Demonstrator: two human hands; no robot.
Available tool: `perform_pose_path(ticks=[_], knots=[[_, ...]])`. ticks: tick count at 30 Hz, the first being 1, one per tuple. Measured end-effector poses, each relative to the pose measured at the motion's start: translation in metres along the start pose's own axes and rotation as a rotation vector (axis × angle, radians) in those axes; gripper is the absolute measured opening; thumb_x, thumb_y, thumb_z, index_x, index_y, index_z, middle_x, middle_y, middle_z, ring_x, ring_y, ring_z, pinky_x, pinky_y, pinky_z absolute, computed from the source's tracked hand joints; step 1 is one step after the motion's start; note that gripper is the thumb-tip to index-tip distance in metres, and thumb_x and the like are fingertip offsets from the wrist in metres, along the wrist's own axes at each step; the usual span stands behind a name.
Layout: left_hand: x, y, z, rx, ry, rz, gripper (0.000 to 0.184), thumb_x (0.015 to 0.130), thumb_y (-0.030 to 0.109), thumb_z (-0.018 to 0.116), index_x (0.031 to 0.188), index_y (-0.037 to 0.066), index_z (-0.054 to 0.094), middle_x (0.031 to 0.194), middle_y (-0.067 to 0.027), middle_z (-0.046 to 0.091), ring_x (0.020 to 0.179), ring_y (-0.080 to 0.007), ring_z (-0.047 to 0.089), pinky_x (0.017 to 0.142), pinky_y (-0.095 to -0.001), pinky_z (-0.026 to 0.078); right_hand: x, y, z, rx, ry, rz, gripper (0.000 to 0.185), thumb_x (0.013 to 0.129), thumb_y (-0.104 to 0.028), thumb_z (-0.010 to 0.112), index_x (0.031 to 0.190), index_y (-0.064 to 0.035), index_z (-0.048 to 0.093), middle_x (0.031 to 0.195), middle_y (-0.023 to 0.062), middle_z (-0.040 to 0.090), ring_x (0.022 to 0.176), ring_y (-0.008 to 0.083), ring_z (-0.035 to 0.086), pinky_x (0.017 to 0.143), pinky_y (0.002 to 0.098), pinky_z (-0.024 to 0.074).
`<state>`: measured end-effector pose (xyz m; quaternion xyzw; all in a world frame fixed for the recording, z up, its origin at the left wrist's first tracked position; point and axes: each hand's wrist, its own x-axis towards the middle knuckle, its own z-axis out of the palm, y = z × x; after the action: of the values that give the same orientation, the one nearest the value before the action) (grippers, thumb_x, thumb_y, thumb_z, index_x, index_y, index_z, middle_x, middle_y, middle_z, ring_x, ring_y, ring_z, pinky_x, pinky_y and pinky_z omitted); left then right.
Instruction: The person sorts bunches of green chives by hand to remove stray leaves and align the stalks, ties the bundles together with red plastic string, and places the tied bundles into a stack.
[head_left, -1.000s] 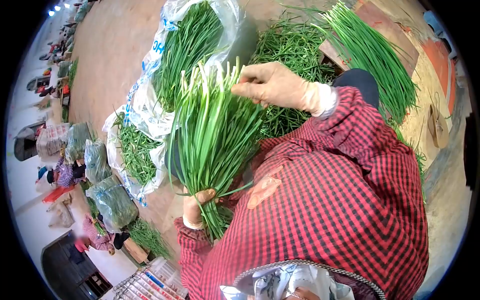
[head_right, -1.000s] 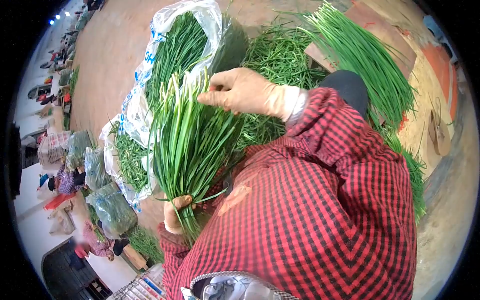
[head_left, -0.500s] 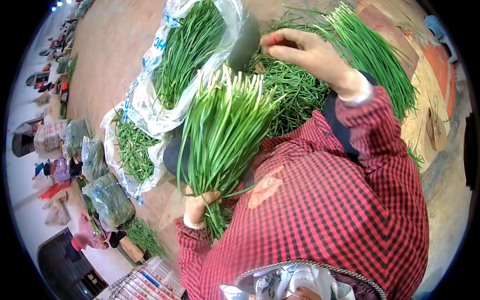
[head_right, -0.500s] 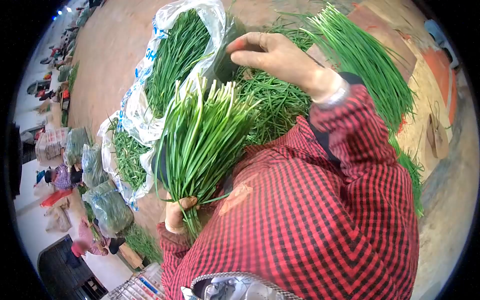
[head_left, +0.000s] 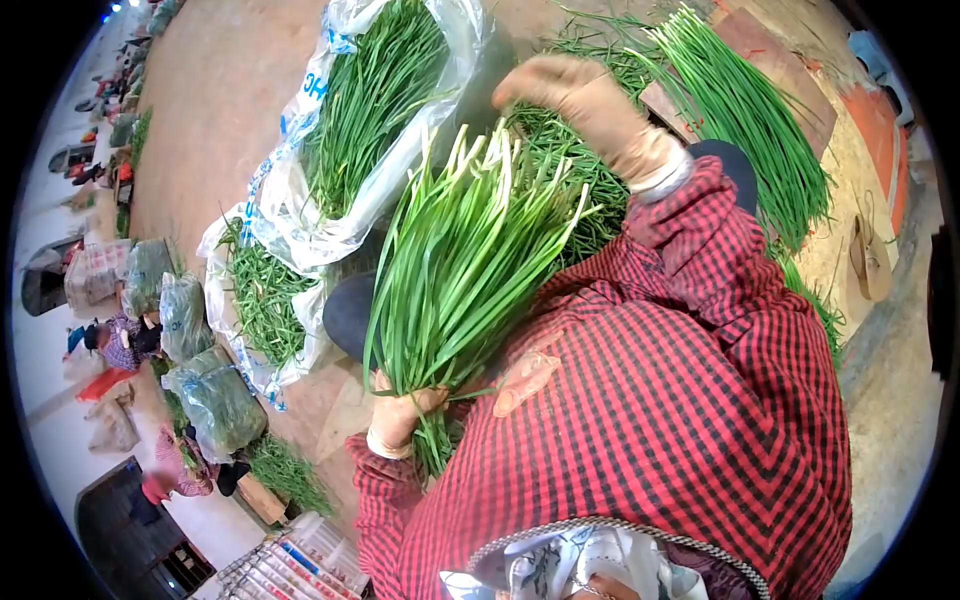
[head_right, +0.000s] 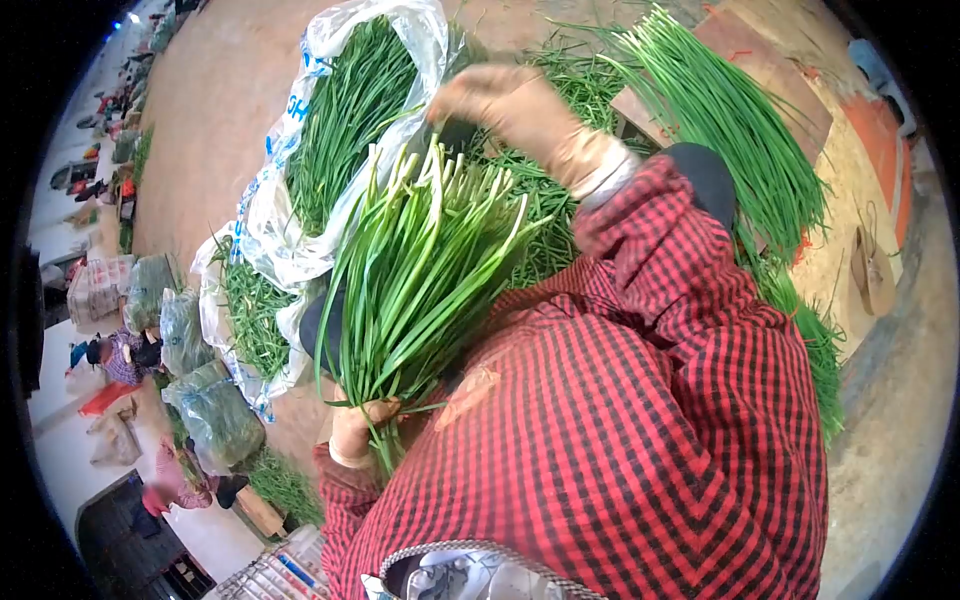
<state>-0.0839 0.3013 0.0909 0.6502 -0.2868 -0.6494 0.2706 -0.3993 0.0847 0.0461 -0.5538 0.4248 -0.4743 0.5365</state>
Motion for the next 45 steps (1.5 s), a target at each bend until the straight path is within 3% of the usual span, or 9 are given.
perform_pose_path(ticks=[4, 6, 11, 14, 24, 28, 34, 40, 45], knots=[[-0.004, 0.006, -0.01, -0.006, -0.001, 0.022, 0.027, 0.068, -0.002, 0.07, 0.095, -0.001, 0.064, 0.077, -0.0078, 0.066, 0.06, -0.0159, 0.062, 0.056, -0.0276, 0.051, 0.0, 0.028, -0.071, -0.004, 0.089, -0.007, 0.041, 0.09, -0.035, 0.065, 0.109, 0.002, 0.067, 0.102, 0.0069, 0.07, 0.1, 0.0154, 0.062, 0.096, 0.0293, 0.0452], [-0.006, 0.008, -0.016, 0.06, 0.073, 0.081, 0.028, 0.068, -0.002, 0.071, 0.095, -0.002, 0.065, 0.077, -0.0076, 0.067, 0.062, -0.0156, 0.063, 0.058, -0.0283, 0.052, -0.018, 0.051, -0.076, -0.88, 0.125, 0.001, 0.047, 0.091, -0.038, 0.063, 0.107, 0.0057, 0.065, 0.117, 0.0164, 0.064, 0.109, 0.025, 0.061, 0.099, 0.036, 0.0454], [0.002, 0.043, 0.011, 0.192, 0.132, 0.318, 0.045, 0.072, -0.001, 0.067, 0.115, 0.0, 0.057, 0.095, -0.0087, 0.068, 0.08, -0.0185, 0.065, 0.071, -0.0313, 0.053, -0.077, 0.044, -0.007, -0.073, -0.868, 0.561, 0.073, 0.089, -0.048, 0.061, 0.131, 0.0095, 0.048, 0.138, 0.0267, 0.048, 0.123, 0.0338, 0.053, 0.104, 0.0374, 0.0443], [0.028, 0.064, 0.025, 0.99, 0.101, 0.755, 0.059, 0.074, 0.008, 0.068, 0.129, 0.0, 0.05, 0.101, -0.0215, 0.067, 0.086, -0.0352, 0.068, 0.074, -0.0402, 0.054, -0.093, 0.039, 0.038, 0.481, -0.836, 0.48, 0.095, 0.089, -0.054, 0.062, 0.147, 0.0062, 0.018, 0.132, 0.025, 0.052, 0.11, 0.0304, 0.061, 0.092, 0.0383, 0.0531], [0.07, 0.039, 0.156, 1.897, 0.277, 0.796, 0.088, 0.073, 0.022, 0.068, 0.147, -0.002, 0.027, 0.086, -0.0114, 0.06, 0.06, -0.0214, 0.064, 0.046, -0.0349, 0.051, -0.104, 0.036, 0.027, 0.819, -0.334, 0.815, 0.07, 0.086, -0.058, 0.064, 0.133, -0.0087, 0.047, 0.122, 0.0107, 0.056, 0.108, 0.0221, 0.057, 0.089, 0.0389, 0.0513], [0.073, 0.035, 0.164, 1.622, 0.196, 0.904, 0.09, 0.07, 0.026, 0.073, 0.144, -0.002, 0.03, 0.102, -0.0205, 0.058, 0.069, -0.0279, 0.067, 0.052, -0.0363, 0.054, -0.092, 0.033, 0.03, 0.841, -0.175, 0.563, 0.043, 0.087, -0.027, 0.065, 0.121, -0.002, 0.057, 0.109, 0.0123, 0.065, 0.098, 0.0211, 0.063, 0.088, 0.0359, 0.0525], [0.067, 0.052, 0.126, 0.592, -0.473, 0.862, 0.071, 0.084, 0.036, 0.07, 0.14, 0.001, 0.045, 0.143, -0.0257, 0.043, 0.13, -0.033, 0.048, 0.108, -0.0408, 0.037, -0.065, 0.012, -0.03, 0.648, -0.141, 0.385, 0.049, 0.081, -0.022, 0.063, 0.121, 0.0064, 0.058, 0.108, 0.0153, 0.067, 0.091, 0.0203, 0.067, 0.08, 0.0324, 0.056], [0.15, 0.05, 0.072, -0.639, -0.507, 0.632, 0.089, 0.085, 0.059, 0.063, 0.147, 0.002, 0.031, 0.142, -0.0157, 0.047, 0.134, -0.0315, 0.041, 0.116, -0.0462, 0.024, -0.054, -0.023, -0.069, 0.487, -0.52, 0.434, 0.069, 0.076, -0.009, 0.069, 0.138, 0.0038, 0.043, 0.12, 0.0242, 0.062, 0.102, 0.0302, 0.066, 0.085, 0.0381, 0.0561], [0.154, 0.042, 0.068, -0.75, -0.584, 0.699, 0.076, 0.085, 0.047, 0.069, 0.143, 0.009, 0.04, 0.136, -0.012, 0.053, 0.123, -0.0286, 0.053, 0.104, -0.0497, 0.043, -0.068, -0.002, -0.013, 0.063, -0.891, 0.451, 0.076, 0.077, -0.013, 0.076, 0.143, -0.0017, 0.039, 0.133, 0.0105, 0.054, 0.117, 0.0203, 0.053, 0.104, 0.0344, 0.0395]])
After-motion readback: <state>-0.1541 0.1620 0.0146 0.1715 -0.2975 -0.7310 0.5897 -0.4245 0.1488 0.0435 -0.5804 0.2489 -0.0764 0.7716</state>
